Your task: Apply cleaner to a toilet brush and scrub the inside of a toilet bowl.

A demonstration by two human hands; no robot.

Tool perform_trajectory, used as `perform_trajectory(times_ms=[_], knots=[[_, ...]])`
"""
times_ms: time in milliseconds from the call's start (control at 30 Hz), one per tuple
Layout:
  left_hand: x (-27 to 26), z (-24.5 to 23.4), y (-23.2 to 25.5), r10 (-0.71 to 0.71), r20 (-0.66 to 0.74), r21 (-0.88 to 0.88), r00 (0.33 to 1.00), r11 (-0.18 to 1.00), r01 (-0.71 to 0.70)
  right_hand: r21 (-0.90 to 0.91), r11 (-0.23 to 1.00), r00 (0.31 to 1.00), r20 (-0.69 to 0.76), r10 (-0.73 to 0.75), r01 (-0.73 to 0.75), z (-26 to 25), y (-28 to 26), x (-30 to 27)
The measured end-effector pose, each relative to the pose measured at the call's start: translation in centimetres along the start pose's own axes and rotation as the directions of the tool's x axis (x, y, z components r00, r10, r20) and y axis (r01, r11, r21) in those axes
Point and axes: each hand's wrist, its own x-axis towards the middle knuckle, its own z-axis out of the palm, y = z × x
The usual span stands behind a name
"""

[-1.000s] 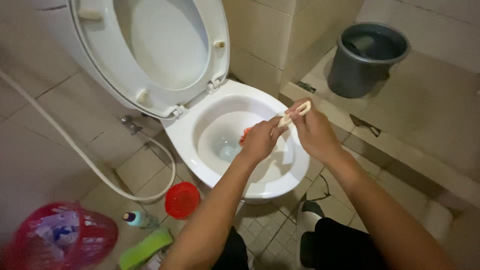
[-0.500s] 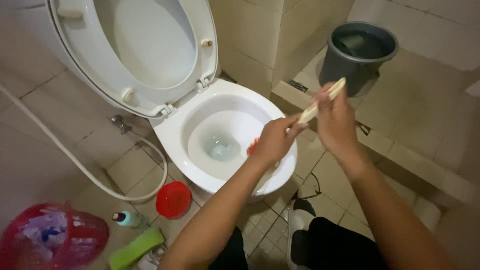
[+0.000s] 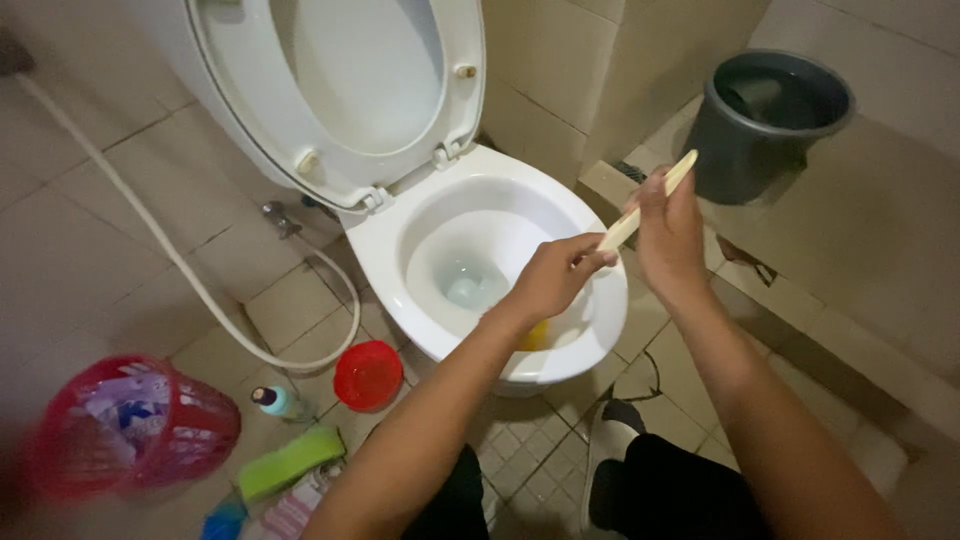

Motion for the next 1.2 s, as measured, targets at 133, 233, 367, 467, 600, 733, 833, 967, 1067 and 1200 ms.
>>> perform_trajectory(times_ms=[133, 233, 367, 467, 600, 733, 833, 967, 1067, 1200], knots=[[-1.1, -2.9, -0.5, -0.121, 0.033, 0.068, 0.992, 0.991, 0.118, 0.048, 0.997, 0.997, 0.048, -0.056, 0.054, 1.9, -0.5, 0.1], [-2.0, -4.3, -1.5, 0.006, 0.032, 0.011, 0.999, 1.000, -0.006, 0.071, 0.997, 0.995, 0.095, -0.039, 0.033, 2.6, -3.1, -0.5], [-3.0, -6.2, -2.6, -0.038, 0.039, 0.031, 0.999, 0.999, 0.037, 0.062, 0.996, 0.991, 0.117, -0.068, 0.061, 5.3, -2.4, -0.7], [-3.3, -7.2, -4.0, -0.061, 0.008, 0.044, 0.998, 0.997, 0.061, 0.043, 0.996, 0.987, 0.134, -0.085, 0.080, 6.9, -2.8, -0.3], [-4.1, -8.4, -3.8, -0.030, -0.018, -0.045, 0.999, 0.999, 0.030, 0.045, 0.989, 0.984, 0.109, -0.142, 0.138, 7.7, -5.4, -0.4], [-4.4, -9.7, -6.1, -0.155, 0.000, 0.064, 0.988, 0.986, 0.154, 0.143, 0.971, 0.965, 0.153, -0.215, 0.193, 10.7, -3.7, -0.6], [-4.5, -10.6, -6.8, -0.082, -0.014, 0.042, 0.997, 0.996, 0.083, -0.032, 0.988, 0.970, 0.198, -0.143, 0.152, 11.3, -4.4, -0.5], [-5.5, -12.3, -4.8, -0.103, -0.032, 0.089, 0.994, 0.990, 0.105, 0.099, 0.973, 0.956, 0.190, -0.225, 0.209, 11.8, -5.9, -0.5], [-5.6, -12.1, -8.0, -0.090, -0.045, 0.124, 0.995, 0.988, 0.095, 0.071, 0.969, 0.944, 0.220, -0.248, 0.238, 13.6, -5.0, -1.3], [-6.4, -13.5, -2.6, -0.425, -0.004, 0.052, 0.905, 0.904, 0.425, 0.013, 0.968, 0.912, 0.331, -0.240, 0.250, 14.0, -6.9, -1.9]])
